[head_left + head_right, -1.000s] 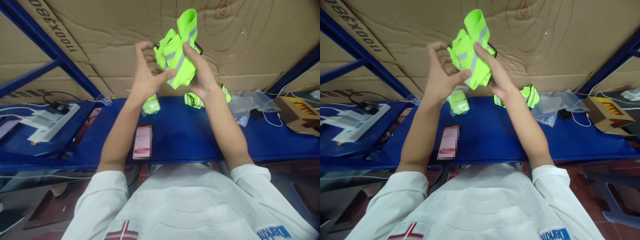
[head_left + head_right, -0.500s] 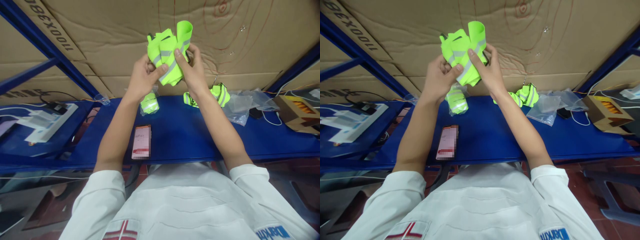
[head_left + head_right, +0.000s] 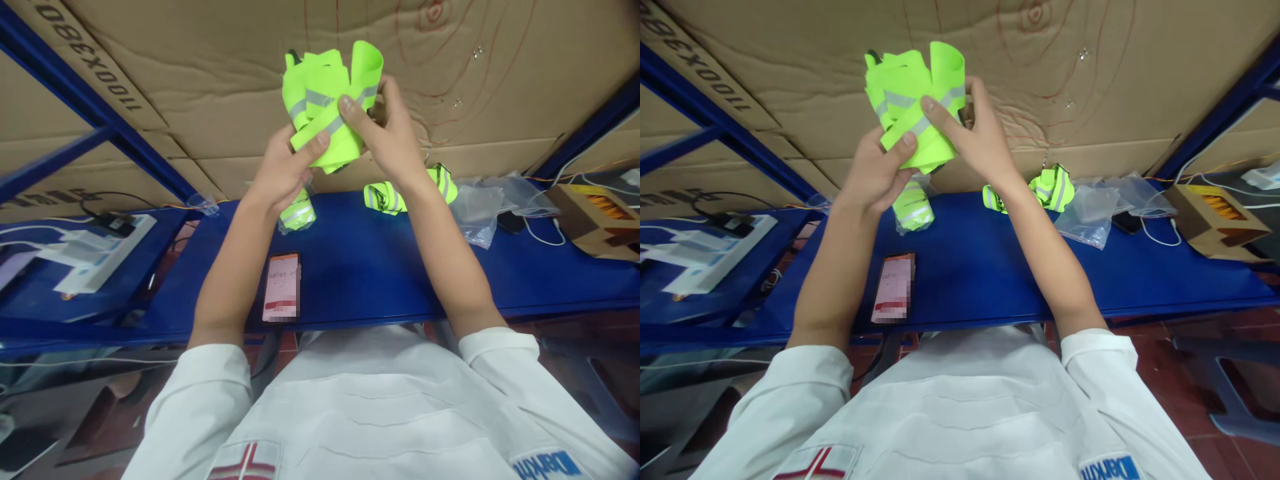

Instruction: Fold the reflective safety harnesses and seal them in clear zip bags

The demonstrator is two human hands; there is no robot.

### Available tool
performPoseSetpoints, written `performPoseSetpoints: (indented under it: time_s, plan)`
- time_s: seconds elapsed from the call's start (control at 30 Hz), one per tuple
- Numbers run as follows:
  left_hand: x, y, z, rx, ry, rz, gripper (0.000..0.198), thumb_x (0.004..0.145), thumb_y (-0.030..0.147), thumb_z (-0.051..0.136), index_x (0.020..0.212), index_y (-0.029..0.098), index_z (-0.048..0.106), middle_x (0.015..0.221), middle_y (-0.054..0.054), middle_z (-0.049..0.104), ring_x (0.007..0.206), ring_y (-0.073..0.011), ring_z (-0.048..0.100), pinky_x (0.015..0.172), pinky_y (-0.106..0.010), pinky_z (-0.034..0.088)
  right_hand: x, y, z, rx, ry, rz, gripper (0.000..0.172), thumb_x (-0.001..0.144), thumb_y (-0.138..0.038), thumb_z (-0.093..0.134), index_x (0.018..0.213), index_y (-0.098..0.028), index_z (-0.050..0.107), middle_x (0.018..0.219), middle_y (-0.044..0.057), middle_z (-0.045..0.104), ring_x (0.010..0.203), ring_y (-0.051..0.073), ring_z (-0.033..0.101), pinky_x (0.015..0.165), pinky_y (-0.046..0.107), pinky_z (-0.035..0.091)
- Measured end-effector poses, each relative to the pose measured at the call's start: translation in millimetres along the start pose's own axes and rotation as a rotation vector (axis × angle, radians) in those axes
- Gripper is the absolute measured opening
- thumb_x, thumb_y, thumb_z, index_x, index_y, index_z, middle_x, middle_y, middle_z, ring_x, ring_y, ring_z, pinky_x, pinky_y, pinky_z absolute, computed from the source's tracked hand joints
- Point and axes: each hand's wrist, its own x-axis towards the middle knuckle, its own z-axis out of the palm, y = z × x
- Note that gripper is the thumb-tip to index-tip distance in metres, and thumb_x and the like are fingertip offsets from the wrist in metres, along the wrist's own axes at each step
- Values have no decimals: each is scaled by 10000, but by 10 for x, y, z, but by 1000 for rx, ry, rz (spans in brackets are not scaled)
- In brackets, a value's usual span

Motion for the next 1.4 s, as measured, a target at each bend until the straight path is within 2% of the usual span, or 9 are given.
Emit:
performPoseSetpoints:
  time_s: [0.1, 0.27, 0.4, 0.53, 0.67, 0.9, 1.17, 1.3, 1.4]
  plan:
    - [-22, 11, -31, 2, -18, -35, 560, 798, 597, 981, 1216, 299, 758, 1395, 1, 776, 1691, -372, 363, 1388, -602, 420, 27, 27, -52, 62, 92, -153, 420, 869, -599, 724, 1107, -355, 479, 1278, 9, 716, 1205, 222, 686, 1007, 340, 613]
    - [-85, 56, -58, 40, 16, -159, 410, 1002, 448, 800, 1333, 220, 719, 1477, -70, 721, 1673, -387, 403, 1310, -623, 509, 34, 32, -50, 12, 0, -169, 396, 921, -579, 650, 1281, -438, 570, 1398, -44, 700, 1381, 219, 642, 1124, 345, 597]
    - [-95, 90, -118, 29, -7, -102, 459, 953, 507, 872, 1313, 258, 735, 1462, -56, 728, 1701, -391, 345, 1346, -607, 473, -4, -75, -62, -41, 54, -244, 281, 1092, -440, 455, 1321, -372, 603, 1460, -37, 697, 1397, 156, 628, 1223, 283, 526]
    - [14, -17, -237, 25, -110, 32, 658, 783, 620, 993, 1324, 339, 746, 1434, -12, 755, 1672, -425, 379, 1338, -649, 460, -26, -112, -178, -35, 174, -368, 221, 1054, -438, 649, 1263, -370, 672, 1345, -18, 731, 1273, 207, 691, 1054, 294, 614]
    - [98, -142, -330, -2, -129, 63, 583, 846, 584, 958, 1351, 382, 747, 1430, 7, 758, 1580, -405, 520, 1292, -658, 501, -34, -92, -214, 84, 248, -508, 185, 1035, -368, 699, 1204, -293, 709, 1231, 27, 755, 1189, 221, 720, 1060, 322, 590]
    - [84, -244, -430, 68, -233, 158, 583, 788, 566, 996, 1306, 387, 797, 1329, -13, 798, 1524, -417, 580, 1222, -678, 546, -59, -137, -90, 2, 129, -328, 314, 1124, -400, 488, 923, -321, 715, 1129, -6, 792, 1185, 215, 709, 1091, 313, 576]
    - [47, -211, -453, 18, -286, 143, 624, 696, 626, 1027, 1232, 379, 823, 1224, -28, 831, 1560, -413, 541, 1284, -676, 494, -95, -182, 148, 308, -155, 127, 501, 907, -717, 588, 1206, -353, 758, 1118, 12, 813, 1290, 278, 688, 1050, 406, 596]
    - [52, -217, -420, 35, -209, 228, 614, 695, 645, 1009, 1227, 404, 822, 1225, -9, 832, 1573, -415, 513, 1325, -703, 433, -126, -231, 173, 302, 35, 35, 624, 766, -957, 654, 955, -363, 660, 1093, 2, 777, 1170, 287, 703, 989, 412, 625]
    - [63, -214, -408, 39, -196, 233, 619, 688, 626, 1016, 1236, 421, 812, 1220, 25, 834, 1510, -410, 575, 1303, -694, 469, -148, -253, 161, 129, 221, -144, 687, 863, -1012, 557, 777, -331, 549, 948, 32, 711, 1005, 281, 672, 952, 407, 621]
